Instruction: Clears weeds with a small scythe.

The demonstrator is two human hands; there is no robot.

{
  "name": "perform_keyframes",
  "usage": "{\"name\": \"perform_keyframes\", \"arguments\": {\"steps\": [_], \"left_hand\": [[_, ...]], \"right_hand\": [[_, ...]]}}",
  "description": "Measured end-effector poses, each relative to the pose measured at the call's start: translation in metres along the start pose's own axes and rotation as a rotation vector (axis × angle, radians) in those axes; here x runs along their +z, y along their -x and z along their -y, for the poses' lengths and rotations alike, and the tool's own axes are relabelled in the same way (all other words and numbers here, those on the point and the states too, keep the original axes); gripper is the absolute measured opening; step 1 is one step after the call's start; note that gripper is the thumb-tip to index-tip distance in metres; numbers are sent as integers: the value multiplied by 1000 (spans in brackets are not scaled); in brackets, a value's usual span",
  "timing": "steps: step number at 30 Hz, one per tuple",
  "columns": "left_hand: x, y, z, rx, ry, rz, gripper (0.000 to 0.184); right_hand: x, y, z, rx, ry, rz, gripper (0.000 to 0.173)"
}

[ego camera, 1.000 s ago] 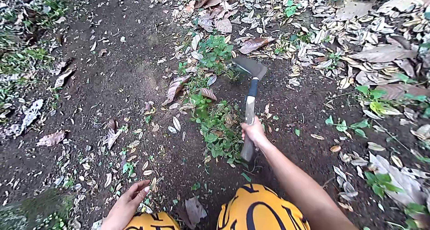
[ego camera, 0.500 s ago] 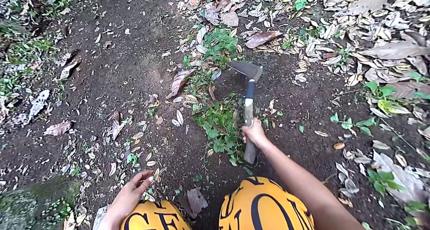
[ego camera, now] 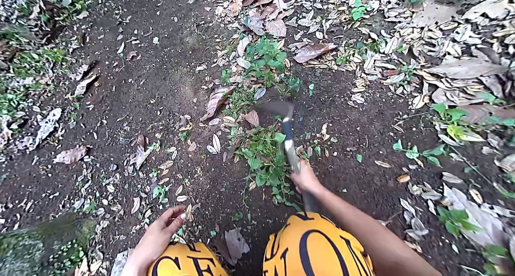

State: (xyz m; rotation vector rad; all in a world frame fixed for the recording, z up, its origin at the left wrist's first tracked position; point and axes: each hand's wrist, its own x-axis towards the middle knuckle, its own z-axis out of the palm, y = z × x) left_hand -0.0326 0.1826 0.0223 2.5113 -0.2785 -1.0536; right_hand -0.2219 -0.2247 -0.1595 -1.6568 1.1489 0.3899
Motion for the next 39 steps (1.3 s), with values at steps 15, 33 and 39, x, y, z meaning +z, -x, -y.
{"name": "perform_keyframes", "arguments": {"steps": [15, 33, 39], "left_hand": [[-2, -5, 1, -7, -20, 12, 40], [-3, -5, 0, -28, -28, 23, 42], [-4, 0, 8, 19, -10, -2, 42]], "right_hand": [[-34, 13, 10, 39, -33, 43, 57], [6, 4, 45, -71, -226, 19, 61], [18, 34, -11, -62, 301, 318, 60]]}}
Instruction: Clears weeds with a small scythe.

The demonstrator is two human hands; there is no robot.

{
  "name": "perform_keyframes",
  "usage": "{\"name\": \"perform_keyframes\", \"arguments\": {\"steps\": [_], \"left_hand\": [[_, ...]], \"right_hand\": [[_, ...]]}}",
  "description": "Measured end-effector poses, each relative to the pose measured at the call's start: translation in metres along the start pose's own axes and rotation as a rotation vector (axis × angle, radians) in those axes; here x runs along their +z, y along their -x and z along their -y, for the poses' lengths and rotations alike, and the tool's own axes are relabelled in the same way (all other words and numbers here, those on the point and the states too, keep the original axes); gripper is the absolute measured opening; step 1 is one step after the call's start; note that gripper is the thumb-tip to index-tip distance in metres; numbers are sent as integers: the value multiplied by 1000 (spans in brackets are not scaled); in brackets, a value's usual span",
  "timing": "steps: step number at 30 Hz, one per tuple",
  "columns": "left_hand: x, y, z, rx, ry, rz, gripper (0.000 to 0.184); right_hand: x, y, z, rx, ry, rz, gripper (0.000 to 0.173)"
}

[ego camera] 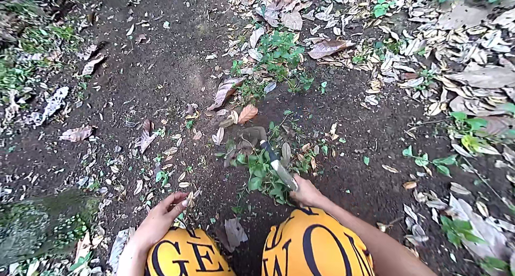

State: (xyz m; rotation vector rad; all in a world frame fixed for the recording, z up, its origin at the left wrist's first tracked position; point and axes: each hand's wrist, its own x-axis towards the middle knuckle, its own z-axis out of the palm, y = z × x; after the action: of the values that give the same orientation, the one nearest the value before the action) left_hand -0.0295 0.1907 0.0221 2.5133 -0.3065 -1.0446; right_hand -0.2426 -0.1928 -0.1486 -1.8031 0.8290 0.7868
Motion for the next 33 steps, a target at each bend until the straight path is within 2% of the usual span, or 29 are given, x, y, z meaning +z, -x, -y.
{"name": "perform_keyframes", "arguments": {"steps": [2, 6, 8, 9, 12, 14, 15, 17, 21, 23, 26, 28, 30, 33], "left_hand": [[0, 1, 1, -11, -12, 12, 42], [0, -1, 0, -12, -7, 8, 44], [0, -2, 2, -2, -14, 15, 44], [1, -2, 2, -1, -12, 22, 44], [-1, -4, 1, 2, -9, 22, 42], [-2, -4, -1, -10, -13, 20, 42], [-2, -4, -1, -15, -20, 24, 42], [0, -6, -2, -14, -26, 28, 41], [1, -9, 0, 1, -22, 26, 41], [2, -9, 0, -1, -26, 31, 41], [3, -8, -1, -4, -25, 14, 41], [2, -8, 0, -10, -29, -1, 40], [3, -7, -1, -26, -27, 6, 39], [0, -9, -4, -28, -41, 15, 41]], "right_hand": [[-14, 7, 0, -12, -112, -41, 56], [-40, -5, 20, -61, -644, -313, 53], [-37, -15, 15, -27, -753, -389, 55], [-26, -14, 1, -3, -699, -367, 57], [11, 13, -52, 68, -271, -218, 65], [12, 36, -68, 87, -178, -149, 61], [5, 46, -69, 87, -207, -159, 55], [-14, 55, -59, 68, -445, -207, 47], [-41, 26, -22, 34, -848, -423, 49], [-23, 16, -21, 51, -771, -417, 53], [37, 13, -80, 76, -249, -239, 59], [52, 20, -110, 85, -78, -153, 53], [30, 46, -101, 70, -132, -186, 51], [-17, 60, -49, 71, -481, -285, 52]]}}
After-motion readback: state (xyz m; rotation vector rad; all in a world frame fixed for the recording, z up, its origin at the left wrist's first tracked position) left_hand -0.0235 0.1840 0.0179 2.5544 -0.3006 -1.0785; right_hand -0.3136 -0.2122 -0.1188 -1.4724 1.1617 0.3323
